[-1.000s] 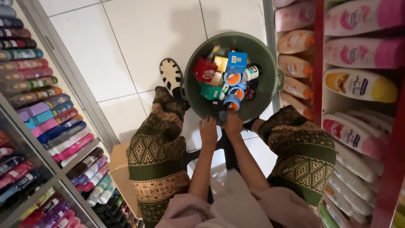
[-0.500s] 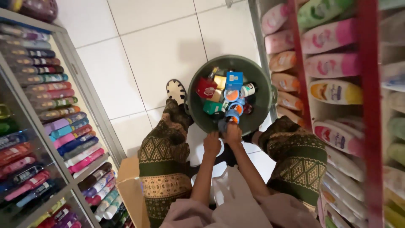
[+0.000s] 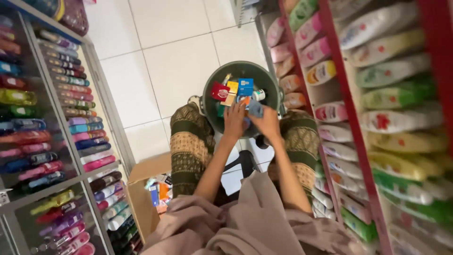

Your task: The person sits on a bucket and wipes various personal care products, including bottles and boxes, with a blue cloth. They then use a barcode scanner on some items before placing them back on the shelf.

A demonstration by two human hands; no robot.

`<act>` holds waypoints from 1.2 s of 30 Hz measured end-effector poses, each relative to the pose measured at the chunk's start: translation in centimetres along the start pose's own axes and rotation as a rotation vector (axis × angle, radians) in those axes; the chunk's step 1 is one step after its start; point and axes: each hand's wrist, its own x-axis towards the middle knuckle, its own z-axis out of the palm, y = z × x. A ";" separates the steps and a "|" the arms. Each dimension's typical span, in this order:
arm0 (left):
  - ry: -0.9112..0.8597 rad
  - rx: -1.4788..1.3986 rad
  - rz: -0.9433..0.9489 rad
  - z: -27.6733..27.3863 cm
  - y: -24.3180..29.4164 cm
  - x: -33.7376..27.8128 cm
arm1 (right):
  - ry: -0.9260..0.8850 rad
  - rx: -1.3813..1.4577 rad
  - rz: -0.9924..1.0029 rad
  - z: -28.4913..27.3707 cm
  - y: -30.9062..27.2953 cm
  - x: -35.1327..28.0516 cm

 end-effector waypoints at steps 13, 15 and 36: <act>-0.287 -1.453 -0.295 -13.4 11.5 -4.1 | -0.111 1.919 -0.078 -6.9 0.3 -8.9; -0.328 -1.624 -0.344 -12.1 10.7 -4.0 | -0.015 1.875 0.055 -6.8 -0.4 -9.2; -0.295 -1.893 -0.436 -8.9 8.2 -3.0 | 0.337 0.065 -0.480 -8.4 -13.3 -9.7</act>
